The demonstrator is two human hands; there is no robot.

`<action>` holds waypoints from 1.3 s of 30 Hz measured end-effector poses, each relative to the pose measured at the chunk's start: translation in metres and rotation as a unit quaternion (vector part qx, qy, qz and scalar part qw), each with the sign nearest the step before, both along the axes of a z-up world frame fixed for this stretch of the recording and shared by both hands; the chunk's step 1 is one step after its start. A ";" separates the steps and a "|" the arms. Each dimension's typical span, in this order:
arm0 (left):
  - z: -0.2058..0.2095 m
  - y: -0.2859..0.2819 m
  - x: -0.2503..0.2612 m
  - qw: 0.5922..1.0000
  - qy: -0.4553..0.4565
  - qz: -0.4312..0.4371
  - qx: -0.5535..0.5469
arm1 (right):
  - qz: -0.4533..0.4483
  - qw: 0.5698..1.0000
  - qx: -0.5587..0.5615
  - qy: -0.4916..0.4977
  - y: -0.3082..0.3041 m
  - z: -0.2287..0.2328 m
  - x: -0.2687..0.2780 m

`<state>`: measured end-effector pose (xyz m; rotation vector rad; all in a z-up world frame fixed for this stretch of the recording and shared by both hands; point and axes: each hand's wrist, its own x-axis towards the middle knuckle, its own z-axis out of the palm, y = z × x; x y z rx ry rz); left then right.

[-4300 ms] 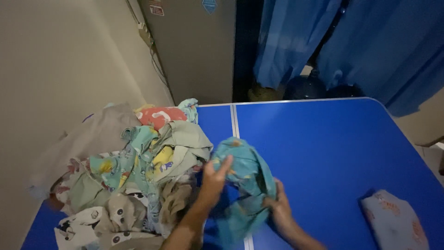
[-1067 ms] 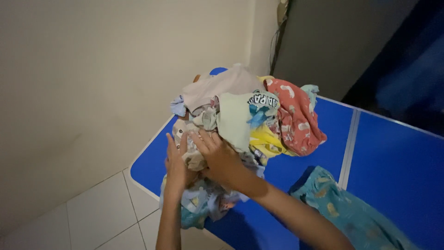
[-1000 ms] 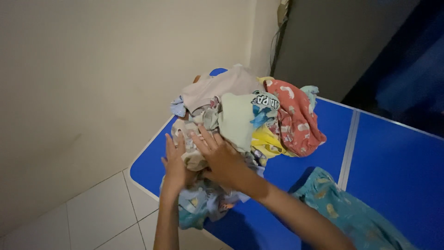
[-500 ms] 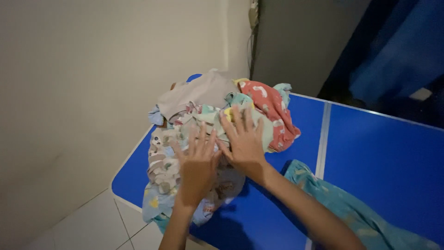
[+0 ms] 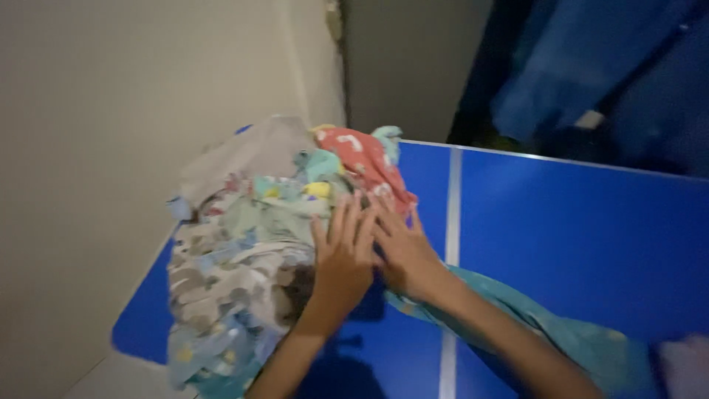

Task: The person folds two baby shirts on a blue table. They first fold a light blue shirt with orange tiger patterns, then a teal shirt with yellow patterns, smoothing and aligning each before stacking them.

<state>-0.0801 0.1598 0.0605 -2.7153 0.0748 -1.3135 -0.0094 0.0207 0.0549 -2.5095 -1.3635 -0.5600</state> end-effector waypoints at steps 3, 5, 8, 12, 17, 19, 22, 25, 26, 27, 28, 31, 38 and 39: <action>-0.015 -0.034 0.020 0.990 0.010 -0.138 -0.040 | -0.016 0.999 0.031 0.041 -0.065 -0.007 0.007; -0.032 -0.054 0.034 0.976 0.045 -0.210 -0.044 | -0.089 0.994 -0.007 0.065 -0.114 -0.039 0.025; -0.092 -0.071 0.060 0.969 0.082 -0.232 -0.030 | -0.147 0.976 -0.006 0.159 -0.182 -0.034 0.018; -0.130 -0.079 0.072 0.957 0.181 -0.227 -0.017 | -0.237 0.932 -0.038 0.271 -0.231 -0.006 -0.012; -0.149 -0.067 0.093 0.897 0.277 -0.325 -0.116 | -0.302 0.863 -0.169 0.367 -0.265 -0.007 -0.021; -0.134 -0.062 0.094 0.871 0.305 -0.347 -0.169 | -0.324 0.858 -0.143 0.373 -0.274 -0.018 -0.018; -0.109 -0.059 0.095 0.837 0.308 -0.365 -0.266 | -0.338 0.867 -0.043 0.363 -0.287 -0.023 -0.012; -0.075 -0.061 0.089 0.834 0.261 -0.356 -0.331 | -0.328 0.890 0.086 0.303 -0.297 -0.022 -0.003; -0.062 -0.062 0.087 0.838 0.233 -0.347 -0.351 | -0.323 0.901 0.139 0.254 -0.300 -0.022 0.001; -0.063 -0.064 0.089 0.838 0.234 -0.348 -0.350 | -0.324 0.901 0.140 0.254 -0.308 -0.039 0.015; -0.064 -0.066 0.091 0.837 0.233 -0.327 -0.371 | -0.328 0.915 0.154 0.178 -0.315 -0.055 0.028; -0.064 -0.071 0.087 0.854 0.240 -0.285 -0.363 | -0.333 0.930 0.140 0.070 -0.311 -0.061 0.034; -0.056 -0.070 0.072 0.806 0.384 -0.169 -0.417 | -0.261 0.933 0.006 0.246 -0.282 -0.029 -0.007; -0.063 -0.067 0.075 0.806 0.386 -0.169 -0.416 | -0.262 0.933 0.006 0.248 -0.281 -0.027 -0.009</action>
